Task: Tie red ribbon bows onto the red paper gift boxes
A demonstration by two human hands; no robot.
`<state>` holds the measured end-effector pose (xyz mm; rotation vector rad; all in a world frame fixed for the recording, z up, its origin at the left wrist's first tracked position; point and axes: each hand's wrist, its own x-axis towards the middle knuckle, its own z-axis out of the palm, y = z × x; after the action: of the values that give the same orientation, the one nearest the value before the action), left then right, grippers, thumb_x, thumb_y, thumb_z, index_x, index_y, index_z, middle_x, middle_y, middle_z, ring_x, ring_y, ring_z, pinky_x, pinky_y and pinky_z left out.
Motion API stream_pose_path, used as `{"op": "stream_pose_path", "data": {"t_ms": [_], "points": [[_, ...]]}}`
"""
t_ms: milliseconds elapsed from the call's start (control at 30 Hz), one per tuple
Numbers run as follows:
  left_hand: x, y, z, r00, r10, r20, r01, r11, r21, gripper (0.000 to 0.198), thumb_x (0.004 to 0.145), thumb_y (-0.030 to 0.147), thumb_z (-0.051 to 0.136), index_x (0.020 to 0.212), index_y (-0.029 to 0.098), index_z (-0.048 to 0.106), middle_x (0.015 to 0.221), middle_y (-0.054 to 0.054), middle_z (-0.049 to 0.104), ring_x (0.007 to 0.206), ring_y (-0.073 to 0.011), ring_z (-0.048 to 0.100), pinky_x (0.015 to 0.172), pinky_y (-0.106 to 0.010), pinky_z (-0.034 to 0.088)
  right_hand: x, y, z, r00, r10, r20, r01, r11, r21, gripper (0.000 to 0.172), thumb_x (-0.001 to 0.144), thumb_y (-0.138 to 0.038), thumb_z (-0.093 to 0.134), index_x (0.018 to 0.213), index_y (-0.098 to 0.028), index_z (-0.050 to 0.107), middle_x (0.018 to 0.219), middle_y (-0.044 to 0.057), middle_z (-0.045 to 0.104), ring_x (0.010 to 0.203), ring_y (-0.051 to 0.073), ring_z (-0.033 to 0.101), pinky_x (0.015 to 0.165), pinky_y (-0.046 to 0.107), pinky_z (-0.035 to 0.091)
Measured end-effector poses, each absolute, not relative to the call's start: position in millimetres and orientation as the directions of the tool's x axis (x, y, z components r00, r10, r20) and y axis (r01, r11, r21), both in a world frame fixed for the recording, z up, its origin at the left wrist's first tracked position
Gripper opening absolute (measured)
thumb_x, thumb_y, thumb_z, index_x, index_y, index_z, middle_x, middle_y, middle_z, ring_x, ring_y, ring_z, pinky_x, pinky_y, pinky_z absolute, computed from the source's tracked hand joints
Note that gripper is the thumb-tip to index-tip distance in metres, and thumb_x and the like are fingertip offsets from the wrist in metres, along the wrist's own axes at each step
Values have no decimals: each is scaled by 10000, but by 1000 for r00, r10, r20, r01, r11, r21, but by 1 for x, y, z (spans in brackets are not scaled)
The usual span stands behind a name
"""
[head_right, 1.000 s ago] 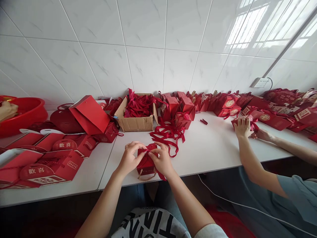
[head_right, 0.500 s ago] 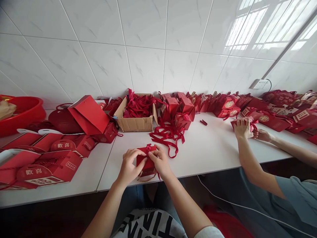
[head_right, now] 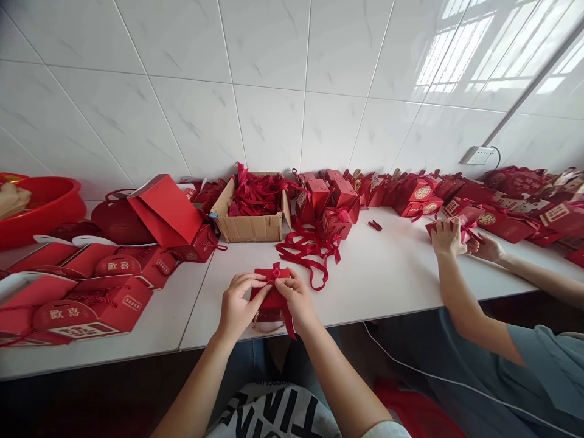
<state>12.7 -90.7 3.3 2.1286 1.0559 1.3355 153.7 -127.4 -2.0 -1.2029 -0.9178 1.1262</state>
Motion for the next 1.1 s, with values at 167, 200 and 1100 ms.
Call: {"op": "stream_pose_path", "data": {"t_ms": [167,200,1100], "points": [[12,-90,2,237,810,536,375,-585,719,94,813,285,635,757,223,677,924,-46,704,958,-213,612,877,-401,503,149,-131,-7,276,961,-26,-162,19,-987,365,754,-557,649,783,-206,746,1198,116,588,1396,292,259,1063,468,373],[11,-89,2,248,818,519,377,-575,726,93,813,282,632,758,222,677,922,-48,702,961,-214,609,877,-401,503,148,-132,-8,286,958,-27,-158,20,-987,363,759,-552,647,797,-205,748,1214,115,576,1393,294,263,1055,460,386],[-3,-78,34,482,841,245,422,-468,776,108,809,257,572,723,201,606,797,7,642,771,-146,599,774,-271,449,207,-108,28,-193,900,391,686,408,-603,198,846,-200,599,1043,-191,612,811,11,672,860,165,608,968,402,379]]}}
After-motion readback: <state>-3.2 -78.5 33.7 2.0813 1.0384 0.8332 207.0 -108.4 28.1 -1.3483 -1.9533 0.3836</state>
